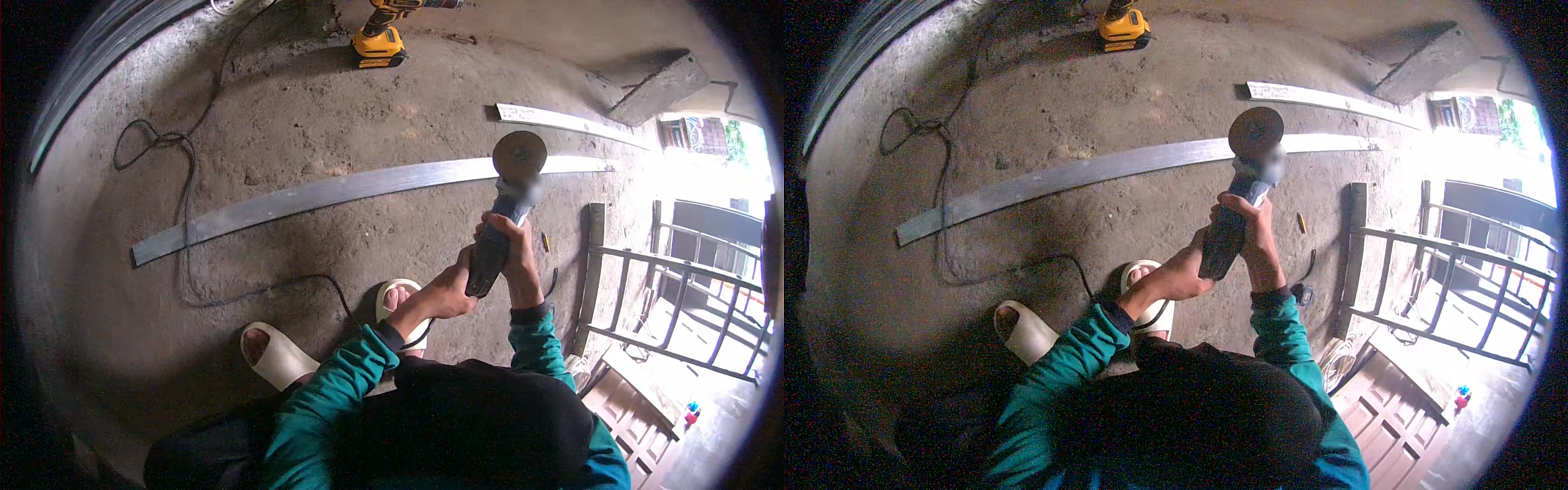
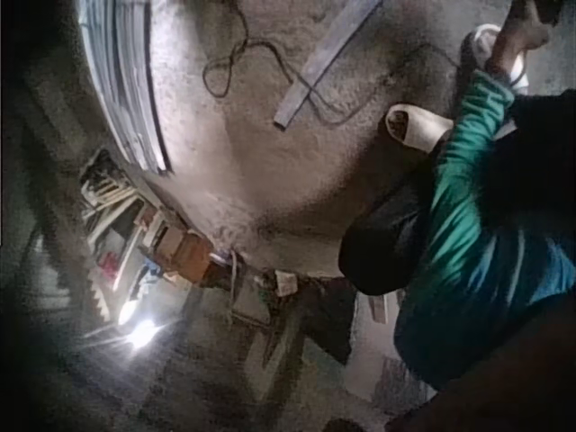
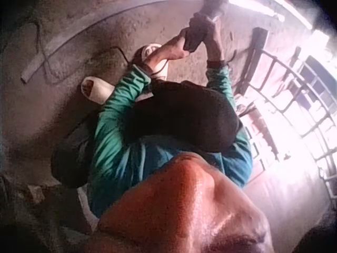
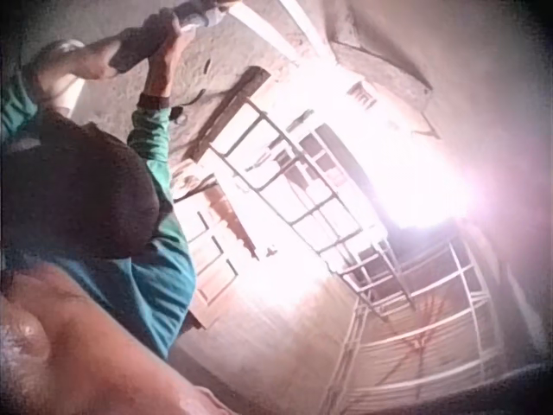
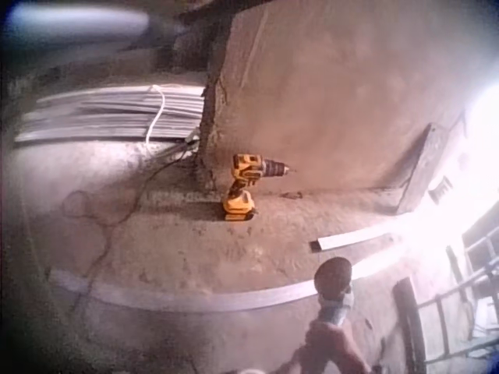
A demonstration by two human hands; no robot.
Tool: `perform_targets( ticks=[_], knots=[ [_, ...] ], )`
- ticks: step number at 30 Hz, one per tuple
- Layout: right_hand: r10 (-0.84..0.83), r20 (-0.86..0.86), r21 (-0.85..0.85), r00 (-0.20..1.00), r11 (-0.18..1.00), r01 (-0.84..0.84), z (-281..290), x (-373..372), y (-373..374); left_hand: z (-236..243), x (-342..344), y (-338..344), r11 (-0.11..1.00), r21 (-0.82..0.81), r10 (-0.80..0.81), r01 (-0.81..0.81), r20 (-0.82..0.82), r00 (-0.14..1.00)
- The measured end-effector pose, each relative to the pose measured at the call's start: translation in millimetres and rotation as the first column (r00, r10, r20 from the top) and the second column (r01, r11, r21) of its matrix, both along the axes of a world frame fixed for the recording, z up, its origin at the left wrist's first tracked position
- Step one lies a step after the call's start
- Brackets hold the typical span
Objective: The person measures a metal stud with a tape measure and then cuts it using an angle grinder, creating sparks.
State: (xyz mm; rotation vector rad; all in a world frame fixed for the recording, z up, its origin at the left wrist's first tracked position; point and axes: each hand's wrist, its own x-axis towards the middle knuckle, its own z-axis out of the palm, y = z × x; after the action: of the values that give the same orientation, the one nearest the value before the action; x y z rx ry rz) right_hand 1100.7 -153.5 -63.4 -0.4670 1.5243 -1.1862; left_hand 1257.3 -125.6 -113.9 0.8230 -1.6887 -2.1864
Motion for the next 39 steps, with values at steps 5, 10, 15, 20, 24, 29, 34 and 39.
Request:
perform_targets(
  ticks=[5,10,15,20,24,29,34,39],
  knots=[
    [0.051,-0.022,0.063,0.998,0.997,-0.050,-4,-13,11,-2,-10,12,1.000,-0.004,0.016,-0.016,0.043,0.999],
    [0.014,-0.055,0.056,0.998,0.998,-0.011,-6,-12,13,-4,-9,10,0.996,-0.085,-0.009,0.013,0.047,0.999],
    [0.092,-0.151,0.148,0.984,0.987,-0.069,1,-12,13,-1,-15,5,0.996,0.082,-0.039,0.036,0.040,0.998],
    [0.285,-0.280,0.237,0.917,0.946,-0.221,3,-23,-8,-46,-22,-2,0.914,-0.404,0.099,-0.023,0.169,0.981],
    [0.405,-0.328,0.285,0.854,0.904,-0.319,1,-24,-21,-92,67,-86,0.340,-0.900,0.750,-0.273,0.084,0.657],
    [0.522,-0.344,0.387,0.781,0.836,-0.389,-13,-37,-22,-106,123,-129,0.294,-0.954,0.581,0.060,0.229,0.781],
    [0.543,-0.360,0.382,0.759,0.828,-0.411,-23,-42,-23,-118,123,-126,0.273,-0.961,0.579,0.035,0.194,0.792],
    [0.590,-0.376,0.394,0.715,0.800,-0.453,-30,-48,-24,-123,124,-125,0.284,-0.959,0.582,0.018,0.187,0.791]
  ],
)
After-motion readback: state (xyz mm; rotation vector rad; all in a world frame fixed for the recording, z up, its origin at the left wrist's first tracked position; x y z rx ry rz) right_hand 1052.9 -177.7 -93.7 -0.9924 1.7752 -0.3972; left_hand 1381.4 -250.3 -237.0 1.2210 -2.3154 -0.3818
